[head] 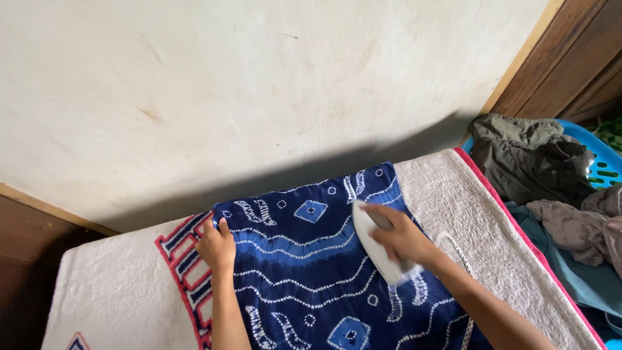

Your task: Ironing and folding a blue patterned shirt.

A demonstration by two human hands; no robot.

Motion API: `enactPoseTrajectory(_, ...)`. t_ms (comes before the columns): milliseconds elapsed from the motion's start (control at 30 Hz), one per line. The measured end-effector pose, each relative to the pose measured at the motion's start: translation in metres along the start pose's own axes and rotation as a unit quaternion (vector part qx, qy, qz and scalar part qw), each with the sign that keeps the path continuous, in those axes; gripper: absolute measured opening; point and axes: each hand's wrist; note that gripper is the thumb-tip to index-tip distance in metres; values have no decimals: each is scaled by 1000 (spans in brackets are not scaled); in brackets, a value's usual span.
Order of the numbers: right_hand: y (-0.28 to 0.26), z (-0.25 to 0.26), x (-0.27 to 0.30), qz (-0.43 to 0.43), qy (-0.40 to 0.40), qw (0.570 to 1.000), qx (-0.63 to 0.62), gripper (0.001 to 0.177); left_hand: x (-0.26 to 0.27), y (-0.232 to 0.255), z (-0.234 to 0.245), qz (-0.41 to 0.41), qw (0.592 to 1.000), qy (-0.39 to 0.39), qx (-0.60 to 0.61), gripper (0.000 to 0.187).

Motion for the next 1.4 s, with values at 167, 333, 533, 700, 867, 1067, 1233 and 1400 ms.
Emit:
enactPoseTrajectory(167,-18,-19,-95,86,19,991,-99,59,-2,-1,-2,19,1000,-3,0,38)
enactPoseTrajectory(333,-24,-27,-56,70,-55,996,-31,63,-2,-5,0,9,1000,-8,13,37)
enactPoseTrajectory(533,86,-44,68,85,-222,968,81,58,-2,-3,-1,8,1000,-10,12,34)
enactPoseTrajectory(700,194,-18,85,140,-29,973,181,70,1,8,7,14,1000,-12,9,33)
enactPoseTrajectory(867,120,60,76,-168,92,947,258,77,-1,1,2,5,1000,-7,9,35)
enactPoseTrajectory(1067,120,157,39,91,321,939,87,47,-1,4,6,5,1000,-5,13,36)
enactPoseTrajectory(1233,104,165,8,94,398,909,-76,29,-1,-4,3,-4,1000,-12,12,39)
enactPoseTrajectory(1400,174,140,-33,168,383,891,-173,37,-4,-2,9,2,999,-28,28,41)
Point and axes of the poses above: each hand's wrist, its own x-axis away from the middle knuckle, its own z-axis out of the back of the hand, y = z × x, and after that the axes turned 7 degrees about x, right-handed
